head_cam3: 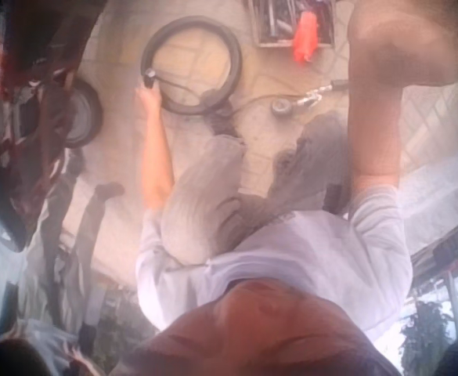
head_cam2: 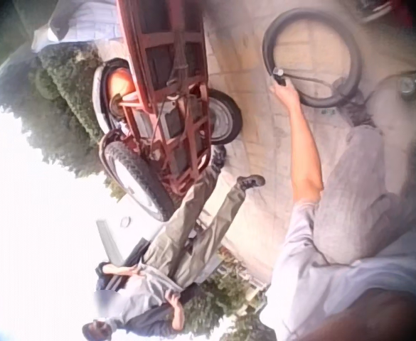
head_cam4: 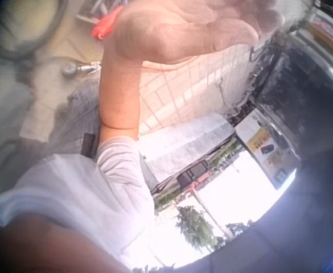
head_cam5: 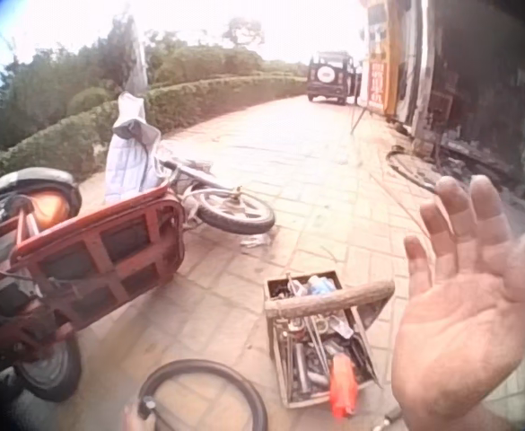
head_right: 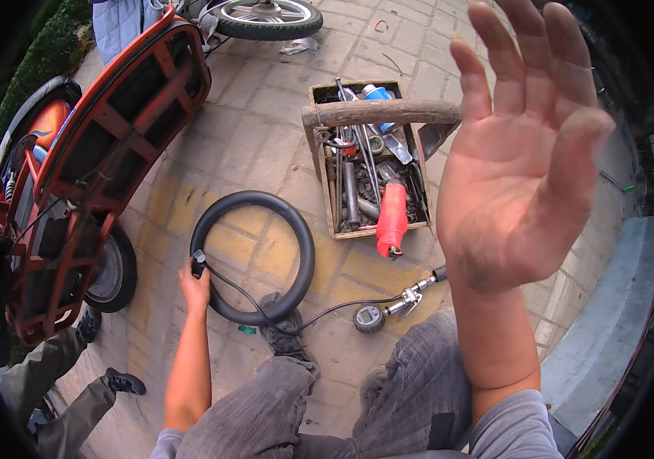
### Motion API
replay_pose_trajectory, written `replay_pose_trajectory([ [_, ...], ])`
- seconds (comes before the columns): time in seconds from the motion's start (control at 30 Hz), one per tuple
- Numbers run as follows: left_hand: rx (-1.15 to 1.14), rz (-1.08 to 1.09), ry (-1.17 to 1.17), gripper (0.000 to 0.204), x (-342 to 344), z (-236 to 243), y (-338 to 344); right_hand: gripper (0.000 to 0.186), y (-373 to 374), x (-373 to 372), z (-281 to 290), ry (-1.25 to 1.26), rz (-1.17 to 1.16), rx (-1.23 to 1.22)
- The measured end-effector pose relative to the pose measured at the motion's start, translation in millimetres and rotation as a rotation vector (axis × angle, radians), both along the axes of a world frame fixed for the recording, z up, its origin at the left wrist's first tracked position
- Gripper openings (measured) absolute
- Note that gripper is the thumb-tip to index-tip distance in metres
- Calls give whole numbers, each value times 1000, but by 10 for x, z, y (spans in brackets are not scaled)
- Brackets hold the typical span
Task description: The person removes the inner tube from a motorcycle tire, inflates it using a compressor, and reinstalls it into the tire. The person then seats the tire onto the rim and checks the fit.
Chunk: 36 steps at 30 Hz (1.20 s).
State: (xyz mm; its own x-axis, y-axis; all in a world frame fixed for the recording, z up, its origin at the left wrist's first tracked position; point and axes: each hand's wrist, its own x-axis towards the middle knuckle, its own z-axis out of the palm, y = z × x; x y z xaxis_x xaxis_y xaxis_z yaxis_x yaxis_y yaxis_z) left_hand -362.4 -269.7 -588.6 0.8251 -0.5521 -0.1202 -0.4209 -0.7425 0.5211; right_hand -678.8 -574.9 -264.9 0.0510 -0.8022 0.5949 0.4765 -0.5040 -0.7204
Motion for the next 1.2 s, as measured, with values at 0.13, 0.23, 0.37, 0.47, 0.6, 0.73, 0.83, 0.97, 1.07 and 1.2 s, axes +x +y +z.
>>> replay_pose_trajectory([
  [0.13, -82, -116, 84, 59, 39, -38, -183, 55, 691, 586, -571, 657, 516, -340],
  [0.23, -193, -154, 308, 67, 159, -40, -108, 47, 1337, 702, -1195, 1247, 1020, -530],
  [0.37, -129, -208, 375, 63, 183, 88, -221, 35, 1511, 566, -1648, 1535, 1046, -475],
  [0.47, -48, -309, 286, 60, 208, 80, -240, 35, 1616, 644, -2091, 1497, 828, -182],
  [0.6, -81, -323, 107, 43, 221, -84, -264, 34, 1854, 729, -2474, 1601, 777, 52],
  [0.73, -138, -127, 84, 35, 262, -335, -225, 29, 2088, 731, -2776, 1643, 711, 59],
  [0.83, -231, 128, 120, 43, 221, -376, -288, 26, 2144, 680, -2882, 1617, 678, 50],
  [0.97, -288, 114, 180, 42, 143, -153, -327, 30, 2122, 712, -2769, 1604, 663, 85],
  [1.07, -396, -112, 79, 31, -101, 193, -410, 32, 2056, 854, -2557, 1407, 640, 305],
  [1.2, -355, -465, -108, 25, -441, 798, -613, 29, 1845, 1168, -2411, 877, 833, 917],
])
